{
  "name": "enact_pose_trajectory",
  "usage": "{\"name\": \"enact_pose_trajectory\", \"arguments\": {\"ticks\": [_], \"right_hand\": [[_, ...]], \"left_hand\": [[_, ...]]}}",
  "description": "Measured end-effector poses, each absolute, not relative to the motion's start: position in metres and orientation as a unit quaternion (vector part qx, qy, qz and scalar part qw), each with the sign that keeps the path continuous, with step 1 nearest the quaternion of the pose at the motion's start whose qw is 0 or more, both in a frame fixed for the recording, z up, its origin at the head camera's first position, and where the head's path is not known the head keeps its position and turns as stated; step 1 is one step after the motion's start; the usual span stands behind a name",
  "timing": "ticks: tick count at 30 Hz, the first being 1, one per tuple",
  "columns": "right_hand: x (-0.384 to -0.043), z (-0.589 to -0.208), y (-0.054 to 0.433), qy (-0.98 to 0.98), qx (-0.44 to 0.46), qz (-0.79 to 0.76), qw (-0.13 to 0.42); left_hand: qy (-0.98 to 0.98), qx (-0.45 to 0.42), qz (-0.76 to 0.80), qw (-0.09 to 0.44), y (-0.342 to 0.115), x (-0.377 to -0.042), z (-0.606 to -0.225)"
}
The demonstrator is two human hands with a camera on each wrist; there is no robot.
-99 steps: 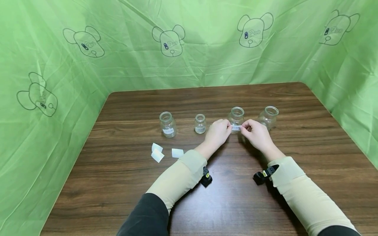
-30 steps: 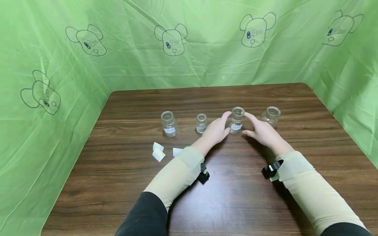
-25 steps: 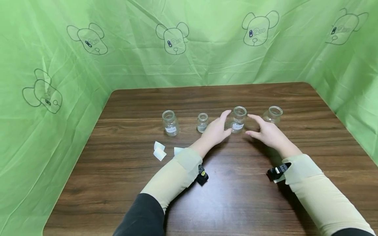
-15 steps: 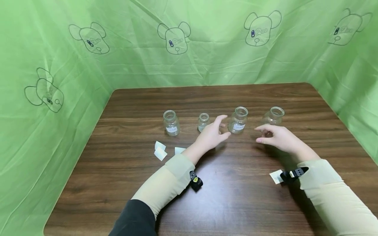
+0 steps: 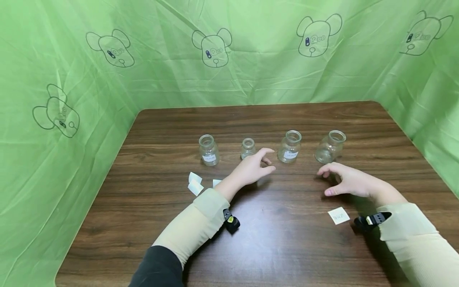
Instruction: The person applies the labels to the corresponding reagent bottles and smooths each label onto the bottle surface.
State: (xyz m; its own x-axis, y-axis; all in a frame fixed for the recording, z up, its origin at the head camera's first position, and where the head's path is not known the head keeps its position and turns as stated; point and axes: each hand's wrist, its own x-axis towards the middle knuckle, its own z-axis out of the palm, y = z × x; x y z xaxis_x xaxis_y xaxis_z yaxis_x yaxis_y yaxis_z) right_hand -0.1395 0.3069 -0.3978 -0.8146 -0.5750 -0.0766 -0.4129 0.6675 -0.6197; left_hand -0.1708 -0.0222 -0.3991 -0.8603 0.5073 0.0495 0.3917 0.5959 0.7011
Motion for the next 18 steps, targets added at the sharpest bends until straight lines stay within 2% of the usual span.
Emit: {"name": "enact_pose_trajectory", "arguments": {"ticks": [4,10,18], "right_hand": [[-0.128,-0.402,0.313,0.896,-0.299,-0.306,0.122],[-0.110,-0.413,0.317,0.891,-0.305,-0.317,0.109],[-0.098,-0.413,0.321,0.895,-0.319,-0.302,0.073]], "left_hand": [[0.886,0.256,0.376,0.086,-0.028,-0.171,-0.402],[0.877,0.265,0.380,0.125,-0.044,-0.166,-0.406],[0.883,0.257,0.372,0.128,-0.067,-0.168,-0.407]]}}
